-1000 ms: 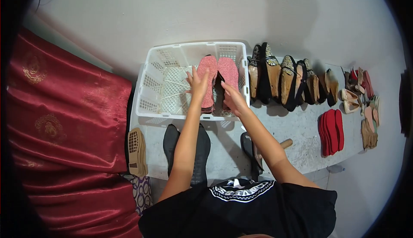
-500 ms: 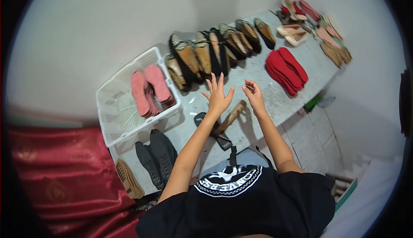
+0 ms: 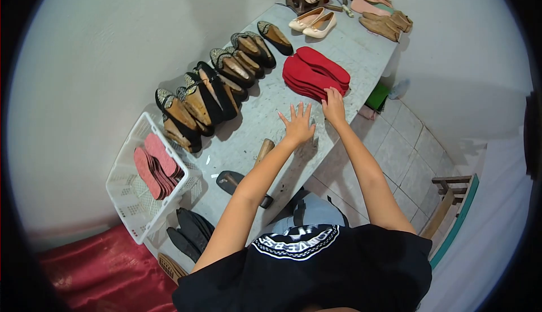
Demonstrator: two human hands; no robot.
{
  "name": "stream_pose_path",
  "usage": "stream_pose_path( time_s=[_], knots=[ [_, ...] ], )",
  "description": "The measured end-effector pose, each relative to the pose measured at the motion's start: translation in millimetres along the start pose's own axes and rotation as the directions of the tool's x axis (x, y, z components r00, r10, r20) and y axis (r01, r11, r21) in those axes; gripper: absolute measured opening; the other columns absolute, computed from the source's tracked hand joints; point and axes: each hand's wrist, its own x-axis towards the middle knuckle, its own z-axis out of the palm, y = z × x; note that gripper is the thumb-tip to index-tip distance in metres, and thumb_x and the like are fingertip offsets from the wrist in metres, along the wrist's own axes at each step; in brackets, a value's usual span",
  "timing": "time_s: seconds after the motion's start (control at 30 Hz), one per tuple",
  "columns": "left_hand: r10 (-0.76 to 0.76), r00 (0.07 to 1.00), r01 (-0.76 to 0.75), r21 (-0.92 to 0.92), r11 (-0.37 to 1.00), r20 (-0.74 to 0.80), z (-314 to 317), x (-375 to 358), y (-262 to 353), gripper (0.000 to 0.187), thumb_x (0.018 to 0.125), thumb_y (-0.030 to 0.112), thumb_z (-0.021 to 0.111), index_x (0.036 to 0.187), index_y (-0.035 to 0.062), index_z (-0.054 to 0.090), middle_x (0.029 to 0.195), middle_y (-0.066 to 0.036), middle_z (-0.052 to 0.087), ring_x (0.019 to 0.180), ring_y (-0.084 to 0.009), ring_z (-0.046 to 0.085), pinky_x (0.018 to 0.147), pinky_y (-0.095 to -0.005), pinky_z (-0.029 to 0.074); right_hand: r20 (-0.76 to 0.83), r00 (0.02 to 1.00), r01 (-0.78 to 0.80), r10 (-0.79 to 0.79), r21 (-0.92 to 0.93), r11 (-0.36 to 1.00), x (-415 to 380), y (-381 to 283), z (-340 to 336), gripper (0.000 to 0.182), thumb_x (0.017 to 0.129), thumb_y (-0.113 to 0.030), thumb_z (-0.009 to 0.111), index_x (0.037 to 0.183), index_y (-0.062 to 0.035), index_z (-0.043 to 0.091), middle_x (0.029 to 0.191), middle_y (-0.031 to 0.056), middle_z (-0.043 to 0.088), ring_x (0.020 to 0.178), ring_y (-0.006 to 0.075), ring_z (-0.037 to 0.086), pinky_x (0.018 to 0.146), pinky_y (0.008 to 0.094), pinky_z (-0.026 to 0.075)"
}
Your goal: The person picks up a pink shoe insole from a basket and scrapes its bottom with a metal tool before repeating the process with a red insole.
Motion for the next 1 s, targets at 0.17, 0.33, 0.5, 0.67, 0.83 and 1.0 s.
stream_pose_path(
  time_s=[0.17, 0.33, 0.5, 0.67, 0.83, 1.0],
  knots=[
    [-0.031, 0.998, 0.029, 0.04, 0.999, 0.046, -0.5, 26.5, 9.5, 0.077, 0.076, 0.038, 0.054, 0.138, 0.0153, 0.015, 0.142, -0.016, 0.016, 0.128, -0.0441, 0.011, 0.089, -0.0725, 0.0, 0.12, 0.991, 0.092, -0.062, -0.259, 0.962, 25.7, 29.3, 10.3, 0.053, 0.072, -0.017, 0.063, 0.119, -0.0058, 0.044, 0.127, 0.0171, 0.039, 0.12, 0.0305, 0.035, 0.094, 0.0416, 0.033],
    [-0.058, 0.996, 0.057, 0.014, 0.998, 0.068, -2.5, 34.3, 8.7, 0.077, 0.076, 0.038, 0.053, 0.138, 0.0144, 0.014, 0.142, -0.016, 0.016, 0.128, -0.0441, 0.01, 0.089, -0.0718, 0.001, 0.201, 0.978, 0.119, -0.06, -0.294, 0.948, 43.5, 31.2, 14.3, 0.058, 0.071, -0.02, 0.065, 0.123, -0.0064, 0.041, 0.121, 0.0166, 0.042, 0.113, 0.03, 0.04, 0.09, 0.0432, 0.035],
    [-0.153, 0.985, 0.157, -0.046, 0.987, 0.077, -0.6, 30.0, -1.8, 0.076, 0.077, 0.04, 0.052, 0.138, 0.0143, 0.014, 0.141, -0.017, 0.016, 0.128, -0.0446, 0.01, 0.09, -0.0707, 0.001, 0.211, 0.975, 0.115, -0.065, -0.234, 0.965, 49.7, 20.1, 3.2, 0.065, 0.069, -0.025, 0.067, 0.125, -0.0057, 0.038, 0.108, 0.0169, 0.045, 0.101, 0.0325, 0.044, 0.084, 0.0442, 0.037],
    [-0.239, 0.971, 0.232, -0.274, 0.933, 0.007, -10.1, -2.3, -14.2, 0.071, 0.08, 0.039, 0.05, 0.137, 0.0127, 0.017, 0.141, -0.018, 0.017, 0.129, -0.0433, 0.01, 0.091, -0.0695, 0.0, 0.027, 1.0, 0.004, -0.007, 0.119, 0.993, 18.2, 3.1, 14.2, 0.068, 0.072, -0.027, 0.066, 0.125, 0.0008, 0.033, 0.109, 0.0216, 0.041, 0.099, 0.0369, 0.042, 0.086, 0.0417, 0.036],
    [-0.35, 0.926, 0.17, -0.669, 0.724, -0.143, -16.2, -64.5, -37.0, 0.049, 0.091, 0.033, 0.036, 0.135, 0.0138, 0.026, 0.139, -0.015, 0.026, 0.131, -0.0377, 0.009, 0.093, -0.0658, -0.003, 0.132, 0.991, -0.084, 0.012, 0.552, 0.829, -69.4, -76.9, 17.5, 0.07, 0.072, -0.022, 0.069, 0.125, 0.0024, 0.03, 0.107, 0.0204, 0.039, 0.099, 0.0328, 0.042, 0.088, 0.0383, 0.035],
    [-0.599, 0.697, -0.116, -0.887, 0.447, -0.394, -34.4, -160.5, -64.1, 0.029, 0.086, 0.017, 0.053, 0.108, -0.0036, 0.052, 0.093, -0.006, 0.06, 0.086, -0.0081, 0.053, 0.075, -0.0206, 0.043, 0.396, 0.891, -0.143, -0.221, 0.708, 0.692, -157.9, -168.8, 17.7, 0.065, 0.068, -0.018, 0.073, 0.115, 0.0013, 0.033, 0.102, 0.0165, 0.039, 0.101, 0.0278, 0.041, 0.088, 0.0364, 0.035]
  ],
)
